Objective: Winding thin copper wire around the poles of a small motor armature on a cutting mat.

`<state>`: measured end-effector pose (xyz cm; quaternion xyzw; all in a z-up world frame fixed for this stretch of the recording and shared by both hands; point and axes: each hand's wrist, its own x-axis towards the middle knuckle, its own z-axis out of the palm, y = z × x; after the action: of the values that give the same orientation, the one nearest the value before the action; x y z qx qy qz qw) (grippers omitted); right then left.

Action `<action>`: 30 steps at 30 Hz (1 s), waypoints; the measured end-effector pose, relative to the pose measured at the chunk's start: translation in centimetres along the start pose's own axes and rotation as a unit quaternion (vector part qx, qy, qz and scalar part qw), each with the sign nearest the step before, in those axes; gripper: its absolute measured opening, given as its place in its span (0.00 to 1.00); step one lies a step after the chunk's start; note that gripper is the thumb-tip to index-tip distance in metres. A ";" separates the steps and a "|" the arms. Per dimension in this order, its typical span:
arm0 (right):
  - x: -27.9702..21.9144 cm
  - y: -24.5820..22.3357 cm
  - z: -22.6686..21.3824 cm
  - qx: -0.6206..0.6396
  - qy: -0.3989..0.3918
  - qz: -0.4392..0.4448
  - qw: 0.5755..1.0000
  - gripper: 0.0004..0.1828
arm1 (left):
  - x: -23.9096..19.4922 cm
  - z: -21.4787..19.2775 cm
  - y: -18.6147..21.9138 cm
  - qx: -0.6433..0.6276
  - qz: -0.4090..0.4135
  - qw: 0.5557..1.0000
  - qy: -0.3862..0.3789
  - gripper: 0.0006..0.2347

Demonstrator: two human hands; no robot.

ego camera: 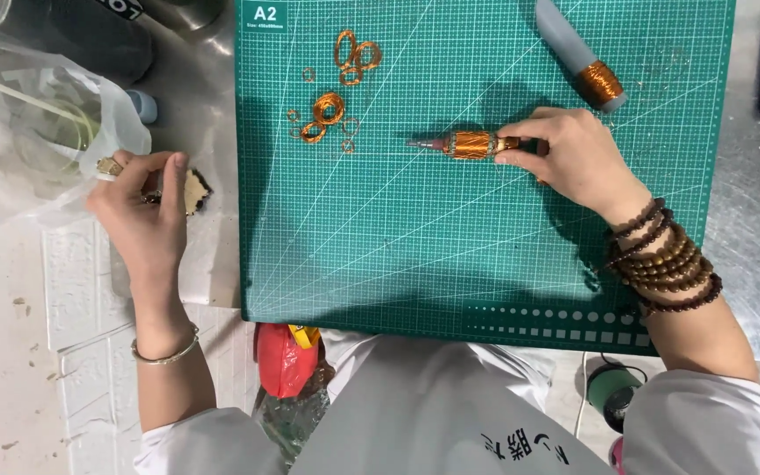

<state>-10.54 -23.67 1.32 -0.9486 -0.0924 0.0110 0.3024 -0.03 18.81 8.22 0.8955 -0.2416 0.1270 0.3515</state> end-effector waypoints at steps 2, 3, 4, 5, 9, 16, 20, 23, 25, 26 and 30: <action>-0.1 -0.4 -0.2 -0.003 0.008 -0.011 1.000 0.19 | 0.2 0.1 -0.1 0.019 0.013 1.000 -0.018 0.08; -0.1 -0.6 -0.4 -0.006 0.016 -0.023 1.000 0.20 | 0.4 0.2 -0.1 0.037 0.026 0.998 -0.034 0.07; -0.2 -0.7 -0.5 -0.005 0.015 -0.022 1.000 0.20 | 0.3 0.7 -0.1 0.038 0.025 0.998 -0.035 0.07; -0.4 -0.7 -0.6 0.019 0.047 -0.055 0.997 0.16 | 0.3 1.2 0.0 0.072 0.042 0.995 -0.051 0.03; -1.1 -1.3 -1.1 0.084 0.082 -0.087 0.989 0.09 | 0.1 4.8 1.6 0.229 0.071 0.970 -0.048 0.10; -1.8 -3.8 -0.9 0.081 0.034 -0.058 0.994 0.10 | 0.2 14.3 8.4 0.090 0.232 0.967 -0.057 0.12; -2.2 -4.1 -0.8 0.120 0.032 -0.009 0.992 0.04 | 0.9 18.4 9.6 0.020 0.276 0.949 -0.148 0.15; -3.0 -3.8 -0.5 0.026 0.041 -0.019 0.999 0.04 | 1.4 19.9 9.7 -0.018 0.271 0.944 -0.188 0.13; -3.4 -3.3 -0.3 -0.070 0.047 -0.032 0.996 0.04 | 1.6 20.8 9.1 -0.038 0.263 0.945 -0.193 0.11; -3.8 -3.0 -0.1 -0.190 0.074 -0.068 0.977 0.02 | 1.6 21.1 8.8 -0.006 0.283 0.942 -0.182 0.12; -4.4 -3.0 -0.6 -0.371 0.116 -0.123 0.913 0.11 | 1.8 21.7 7.9 0.001 0.274 0.939 -0.206 0.16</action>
<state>-15.34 -22.38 3.35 -0.9683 -0.1699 -0.1716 -0.0633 -1.42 -1.85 -2.19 0.8013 -0.5449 0.0312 0.2449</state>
